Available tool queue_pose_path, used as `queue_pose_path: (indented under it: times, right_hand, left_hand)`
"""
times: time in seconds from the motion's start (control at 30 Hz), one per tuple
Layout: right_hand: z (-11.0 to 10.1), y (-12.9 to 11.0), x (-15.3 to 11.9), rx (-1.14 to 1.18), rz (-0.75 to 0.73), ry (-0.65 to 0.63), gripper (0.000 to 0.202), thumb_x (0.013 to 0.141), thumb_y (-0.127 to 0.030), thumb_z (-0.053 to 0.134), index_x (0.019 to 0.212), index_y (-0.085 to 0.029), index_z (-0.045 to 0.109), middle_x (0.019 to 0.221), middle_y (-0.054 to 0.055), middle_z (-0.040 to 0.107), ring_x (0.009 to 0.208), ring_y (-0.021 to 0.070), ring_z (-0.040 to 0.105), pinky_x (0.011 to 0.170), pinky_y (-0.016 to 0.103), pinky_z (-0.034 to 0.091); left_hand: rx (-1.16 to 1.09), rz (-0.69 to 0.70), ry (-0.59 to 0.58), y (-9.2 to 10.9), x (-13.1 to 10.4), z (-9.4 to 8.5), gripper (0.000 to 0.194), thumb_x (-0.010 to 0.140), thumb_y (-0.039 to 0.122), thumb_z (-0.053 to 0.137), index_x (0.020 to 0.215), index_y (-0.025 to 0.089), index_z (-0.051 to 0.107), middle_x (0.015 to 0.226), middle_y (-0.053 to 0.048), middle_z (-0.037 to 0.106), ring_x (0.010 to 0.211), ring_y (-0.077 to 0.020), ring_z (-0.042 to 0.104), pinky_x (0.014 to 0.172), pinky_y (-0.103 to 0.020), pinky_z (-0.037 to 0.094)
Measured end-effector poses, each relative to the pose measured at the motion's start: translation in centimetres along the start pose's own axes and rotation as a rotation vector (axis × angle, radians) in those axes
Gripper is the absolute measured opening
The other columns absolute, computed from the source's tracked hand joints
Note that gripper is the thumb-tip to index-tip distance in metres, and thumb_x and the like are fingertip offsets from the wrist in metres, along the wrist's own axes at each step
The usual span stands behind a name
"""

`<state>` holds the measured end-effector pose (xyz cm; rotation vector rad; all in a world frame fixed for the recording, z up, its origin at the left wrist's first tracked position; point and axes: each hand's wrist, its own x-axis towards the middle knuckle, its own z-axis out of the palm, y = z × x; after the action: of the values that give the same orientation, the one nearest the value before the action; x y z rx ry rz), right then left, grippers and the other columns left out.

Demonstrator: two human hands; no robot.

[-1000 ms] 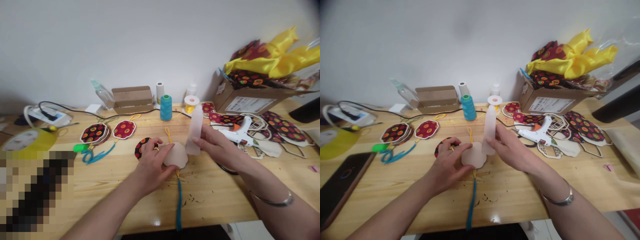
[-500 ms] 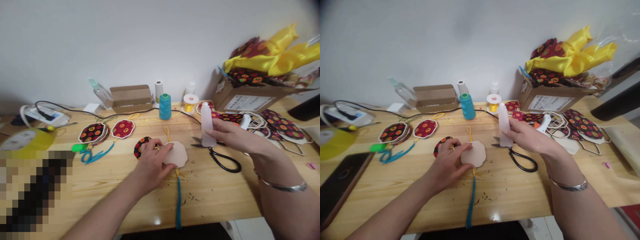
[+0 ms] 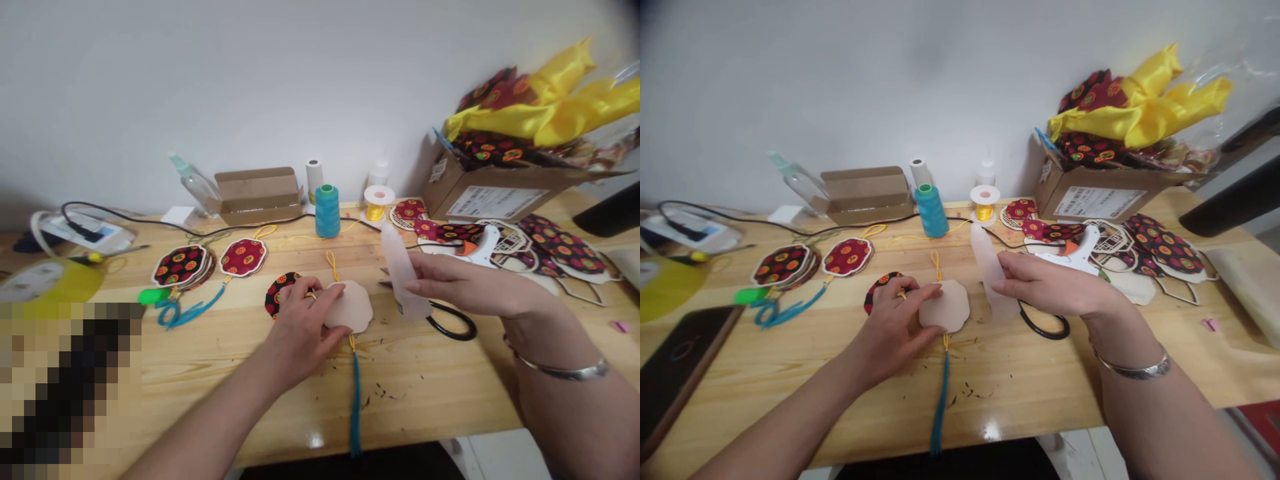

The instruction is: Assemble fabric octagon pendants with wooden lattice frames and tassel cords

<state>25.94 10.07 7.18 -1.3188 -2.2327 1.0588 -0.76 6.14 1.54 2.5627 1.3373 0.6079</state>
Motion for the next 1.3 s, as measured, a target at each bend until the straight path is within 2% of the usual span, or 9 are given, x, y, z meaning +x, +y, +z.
queue_pose_path:
  times: [0.1, 0.27, 0.4, 0.5, 0.63, 0.73, 0.93, 1.07, 1.3]
  right_hand:
    - [-0.5, 0.2, 0.1, -0.022, 0.065, -0.122, 0.029, 0.089, -0.044, 0.049, 0.097, -0.02, 0.063, 0.093, 0.004, 0.066, 0.08, 0.0194, 0.059, 0.07, 0.031, 0.049]
    - [-0.3, 0.5, 0.4, 0.114, 0.04, -0.079, 0.03, 0.089, -0.042, 0.052, 0.109, -0.021, 0.059, 0.107, 0.004, 0.065, 0.095, 0.0224, 0.059, 0.082, 0.035, 0.048]
    - [2.1, -0.7, 0.8, 0.479, -0.107, -0.059, 0.036, 0.09, -0.037, 0.052, 0.123, -0.023, 0.051, 0.115, 0.005, 0.062, 0.102, 0.0199, 0.059, 0.088, 0.036, 0.049]
    - [4.5, -1.9, 0.8, 0.56, -0.151, 0.009, 0.03, 0.09, -0.037, 0.054, 0.116, -0.021, 0.054, 0.108, 0.006, 0.064, 0.097, 0.0189, 0.061, 0.085, 0.035, 0.05]
    - [6.5, -2.9, 0.4, 0.32, -0.228, 0.139, 0.025, 0.086, -0.035, 0.06, 0.108, -0.021, 0.058, 0.106, 0.006, 0.063, 0.098, 0.0189, 0.058, 0.086, 0.034, 0.048]
    - [7.0, -2.9, 0.3, 0.206, -0.304, 0.191, 0.028, 0.087, -0.034, 0.058, 0.112, -0.02, 0.055, 0.106, 0.006, 0.062, 0.096, 0.0187, 0.058, 0.084, 0.034, 0.049]
    - [7.2, -1.9, 1.0, -0.441, -0.567, 0.763, 0.056, 0.083, -0.006, 0.055, 0.131, -0.033, 0.045, 0.117, 0.007, 0.052, 0.102, 0.0214, 0.054, 0.077, 0.035, 0.049]
    - [6.8, -2.2, 0.8, -0.82, -0.847, 0.654, 0.046, 0.083, -0.011, 0.058, 0.119, -0.039, 0.057, 0.104, 0.0, 0.057, 0.085, 0.0159, 0.054, 0.069, 0.032, 0.046]
    - [6.3, -2.8, 0.8, -0.923, -0.9, 0.546, 0.026, 0.09, -0.016, 0.046, 0.109, -0.022, 0.062, 0.1, 0.004, 0.064, 0.085, 0.015, 0.055, 0.066, 0.031, 0.046]
  left_hand:
    - [0.002, 0.003, 0.004, 0.0, 0.0, 0.1, 0.048, 0.078, 0.031, 0.066, 0.121, 0.013, 0.055, 0.102, -0.014, 0.059, 0.104, -0.0294, 0.048, 0.086, -0.049, 0.039]
    - [-0.011, 0.01, -0.001, 0.0, -0.1, 0.2, 0.048, 0.079, 0.03, 0.065, 0.122, 0.011, 0.054, 0.099, -0.015, 0.062, 0.107, -0.0313, 0.047, 0.088, -0.052, 0.039]
    - [-0.12, -0.003, 0.107, 0.4, -0.2, -0.2, 0.053, 0.078, 0.033, 0.066, 0.124, 0.011, 0.052, 0.111, -0.015, 0.063, 0.112, -0.0315, 0.044, 0.096, -0.053, 0.037]
    - [-0.401, -0.114, 0.125, 0.9, -0.3, -0.8, 0.056, 0.077, 0.037, 0.068, 0.126, 0.014, 0.051, 0.117, -0.013, 0.062, 0.103, -0.0265, 0.053, 0.092, -0.046, 0.044]
    - [-1.027, -0.275, -0.168, 1.6, -0.2, -1.4, 0.052, 0.077, 0.037, 0.069, 0.124, 0.02, 0.054, 0.105, -0.008, 0.067, 0.093, -0.021, 0.063, 0.08, -0.035, 0.052]
    - [-1.256, -0.384, -0.254, 1.7, -0.1, -1.6, 0.04, 0.078, 0.035, 0.068, 0.114, 0.019, 0.061, 0.1, -0.006, 0.069, 0.091, -0.0199, 0.065, 0.078, -0.032, 0.052]
    - [-1.364, -0.49, -0.264, 1.4, 0.1, -1.9, 0.025, 0.075, 0.035, 0.07, 0.089, 0.015, 0.067, 0.079, -0.003, 0.068, 0.065, -0.0106, 0.058, 0.058, -0.021, 0.045]
    - [-1.36, -0.446, -0.276, 1.6, 0.0, -2.1, 0.025, 0.076, 0.037, 0.068, 0.071, 0.014, 0.063, 0.057, 0.004, 0.052, 0.05, -0.0048, 0.041, 0.046, -0.016, 0.034]
    - [-1.314, -0.397, -0.327, 1.9, -0.1, -2.4, 0.023, 0.081, 0.037, 0.062, 0.088, 0.015, 0.065, 0.067, 0.002, 0.056, 0.053, -0.0059, 0.043, 0.046, -0.017, 0.036]
